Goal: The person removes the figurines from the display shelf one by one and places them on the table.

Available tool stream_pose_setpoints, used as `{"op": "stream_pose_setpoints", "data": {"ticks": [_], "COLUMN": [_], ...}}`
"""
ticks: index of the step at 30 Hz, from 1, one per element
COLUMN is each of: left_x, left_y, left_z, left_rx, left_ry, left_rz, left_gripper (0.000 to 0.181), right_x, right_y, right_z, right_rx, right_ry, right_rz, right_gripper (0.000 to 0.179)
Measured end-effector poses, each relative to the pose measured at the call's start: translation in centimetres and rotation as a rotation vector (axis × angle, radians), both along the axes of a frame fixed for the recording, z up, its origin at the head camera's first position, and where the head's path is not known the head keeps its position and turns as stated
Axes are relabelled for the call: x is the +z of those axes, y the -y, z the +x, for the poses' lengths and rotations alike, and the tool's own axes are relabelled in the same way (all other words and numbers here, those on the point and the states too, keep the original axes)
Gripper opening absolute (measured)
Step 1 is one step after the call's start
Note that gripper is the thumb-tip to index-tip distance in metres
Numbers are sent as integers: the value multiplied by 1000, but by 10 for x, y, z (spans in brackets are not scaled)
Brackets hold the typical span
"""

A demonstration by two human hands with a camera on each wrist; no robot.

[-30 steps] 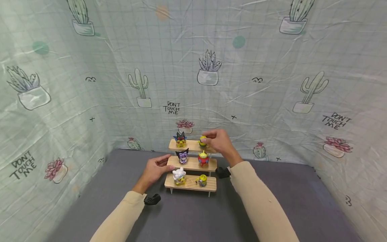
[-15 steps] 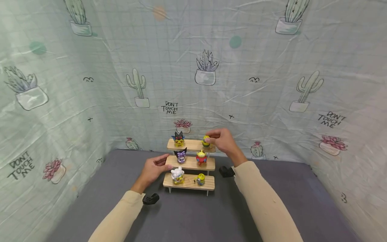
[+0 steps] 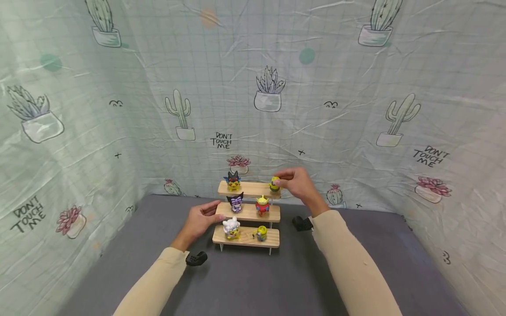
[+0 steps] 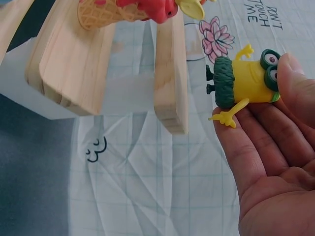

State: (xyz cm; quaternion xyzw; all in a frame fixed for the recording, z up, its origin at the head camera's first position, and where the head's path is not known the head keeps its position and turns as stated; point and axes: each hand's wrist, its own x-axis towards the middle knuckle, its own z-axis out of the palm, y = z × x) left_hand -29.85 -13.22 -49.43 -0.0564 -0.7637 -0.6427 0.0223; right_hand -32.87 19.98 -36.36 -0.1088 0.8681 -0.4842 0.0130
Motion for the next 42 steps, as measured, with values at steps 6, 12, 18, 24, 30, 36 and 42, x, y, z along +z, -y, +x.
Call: {"op": "stream_pose_setpoints", "data": {"ticks": [6,12,18,24,30,36,42], "left_x": [0,-1,0,0,-1,0,0], "left_y": [0,0,-1,-2,-2,-4,-4], "left_z": [-2,-1,-1,-1,-1,0,0], "left_rx": [2,8,19,16,19,22,24], "left_ry": [2,-5,2,-6,-1,-1,-1], "left_rz": [-2,-20,-24,-24,-25,-20,-28], "left_gripper": [65,65,64,63,63,62,62], "right_x": [-1,-3,-4,-2,-6,-9,-10], "right_y": [-10,-18,-26,-32,-37,-43,-49], "right_z": [2,3,4,6,6,7,9], "right_rx": [23,23,20,27,13,18,5], "right_ry": [-4,3,4,15,4,2,19], "right_rz": [4,23,29,22,25,34,45], "right_gripper": [36,38,39,41,38,39,40]}}
